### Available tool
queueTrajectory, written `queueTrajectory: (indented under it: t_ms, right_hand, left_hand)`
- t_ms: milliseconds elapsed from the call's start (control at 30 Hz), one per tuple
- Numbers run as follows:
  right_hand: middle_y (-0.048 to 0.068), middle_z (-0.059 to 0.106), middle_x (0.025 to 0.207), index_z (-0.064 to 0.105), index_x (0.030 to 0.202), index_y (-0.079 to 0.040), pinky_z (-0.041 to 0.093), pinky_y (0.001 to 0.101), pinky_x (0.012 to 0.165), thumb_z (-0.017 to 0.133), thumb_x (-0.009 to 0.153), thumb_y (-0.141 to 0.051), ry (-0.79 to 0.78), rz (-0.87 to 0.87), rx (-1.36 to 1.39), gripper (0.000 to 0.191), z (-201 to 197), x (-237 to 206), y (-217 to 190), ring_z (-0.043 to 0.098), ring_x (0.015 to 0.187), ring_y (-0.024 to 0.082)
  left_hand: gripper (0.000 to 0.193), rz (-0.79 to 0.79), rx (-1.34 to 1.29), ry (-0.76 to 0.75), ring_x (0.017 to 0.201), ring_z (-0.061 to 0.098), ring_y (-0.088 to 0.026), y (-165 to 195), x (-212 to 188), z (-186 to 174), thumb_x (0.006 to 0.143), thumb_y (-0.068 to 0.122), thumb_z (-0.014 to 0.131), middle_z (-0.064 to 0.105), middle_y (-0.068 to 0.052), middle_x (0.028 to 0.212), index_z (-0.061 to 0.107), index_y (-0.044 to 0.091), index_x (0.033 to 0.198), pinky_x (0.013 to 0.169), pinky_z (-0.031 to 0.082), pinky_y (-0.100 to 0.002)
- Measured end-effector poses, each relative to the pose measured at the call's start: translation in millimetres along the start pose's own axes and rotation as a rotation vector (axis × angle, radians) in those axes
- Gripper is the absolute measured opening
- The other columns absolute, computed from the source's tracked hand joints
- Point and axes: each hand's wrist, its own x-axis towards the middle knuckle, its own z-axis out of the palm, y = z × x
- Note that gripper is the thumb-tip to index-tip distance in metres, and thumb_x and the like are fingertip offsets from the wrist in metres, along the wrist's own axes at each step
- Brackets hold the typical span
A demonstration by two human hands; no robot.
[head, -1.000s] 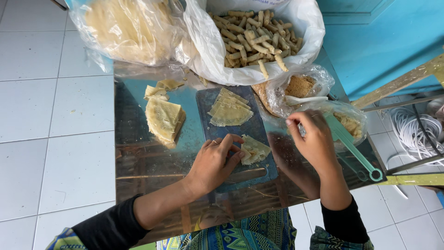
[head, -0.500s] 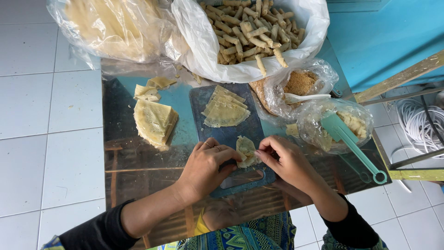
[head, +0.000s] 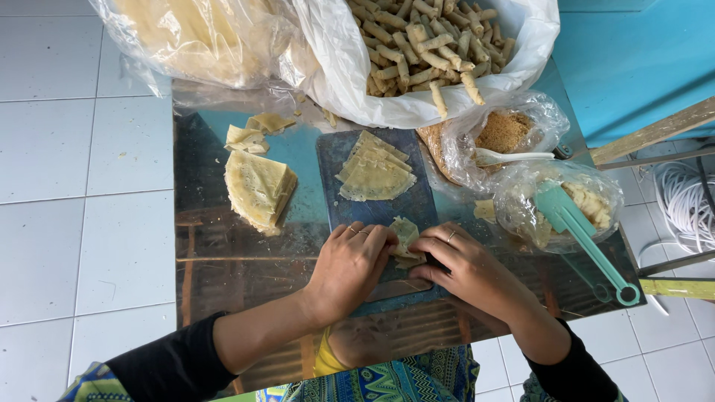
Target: The person folds thin dough sheets into cone shapes on a cutting board, then spoons brown filling from a plastic bag into each cone and pinches the edges closed to seal the filled snacks. Finished pieces are set aside on the board while more cones are folded and filled.
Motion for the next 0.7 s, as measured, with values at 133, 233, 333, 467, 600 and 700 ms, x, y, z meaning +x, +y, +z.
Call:
queueTrajectory:
  t_ms: [133,233,333,467,600,700]
  right_hand:
    - [0.009,0.066,0.11,0.069,0.11,-0.003,0.055,0.0408,0.083,0.076,0.083,-0.005,0.043,-0.045,-0.059,0.027,7.4,-1.4,7.5,0.066,0.101,0.03]
    - [0.009,0.066,0.107,0.068,0.108,-0.002,0.054,0.0415,0.083,0.073,0.086,-0.003,0.053,-0.013,-0.067,0.023,11.5,-3.2,9.2,0.065,0.099,0.03]
    - [0.009,0.066,0.104,0.067,0.107,-0.002,0.053,0.0424,0.084,0.072,0.089,-0.003,0.07,0.013,-0.056,0.018,14.3,-0.9,8.9,0.065,0.098,0.031]
    - [0.011,0.066,0.105,0.065,0.108,-0.001,0.052,0.0428,0.085,0.069,0.091,-0.003,0.058,0.029,-0.036,0.017,11.1,4.1,7.2,0.064,0.1,0.033]
    - [0.014,0.065,0.104,0.065,0.106,-0.001,0.051,0.0432,0.081,0.076,0.083,-0.01,0.013,0.039,0.07,0.027,3.3,4.6,6.2,0.064,0.098,0.033]
    - [0.015,0.065,0.104,0.066,0.107,0.0,0.052,0.0431,0.08,0.076,0.08,-0.011,0.014,0.031,0.065,0.031,3.5,4.6,8.4,0.065,0.098,0.034]
  left_hand:
    - [0.007,-0.017,-0.058,0.034,0.085,0.066,-0.033,0.6,1.1,2.8,0.097,0.01,0.063,0.069,-0.011,0.089,0.059,0.007,0.101,0.08,0.05,-0.045]
    - [0.008,-0.043,-0.103,0.011,0.089,0.066,-0.032,-0.1,1.2,2.8,0.097,0.012,0.064,0.07,-0.01,0.091,0.061,0.007,0.103,0.083,0.05,-0.045]
    - [0.018,0.002,-0.152,0.01,0.093,0.065,-0.032,-1.0,-1.8,0.8,0.091,0.016,0.069,0.07,-0.01,0.096,0.063,0.007,0.106,0.085,0.049,-0.044]
    - [0.024,0.072,-0.092,0.014,0.094,0.065,-0.032,0.4,-2.2,5.3,0.086,0.016,0.072,0.068,-0.011,0.099,0.065,0.006,0.107,0.085,0.049,-0.043]
    - [0.015,0.042,-0.079,0.013,0.093,0.065,-0.031,-3.8,1.3,9.7,0.091,0.013,0.07,0.069,-0.01,0.098,0.068,0.006,0.105,0.087,0.05,-0.044]
    - [0.013,0.007,-0.078,0.045,0.094,0.065,-0.033,-3.4,1.6,11.6,0.092,0.013,0.071,0.069,-0.012,0.098,0.068,0.005,0.101,0.086,0.051,-0.044]
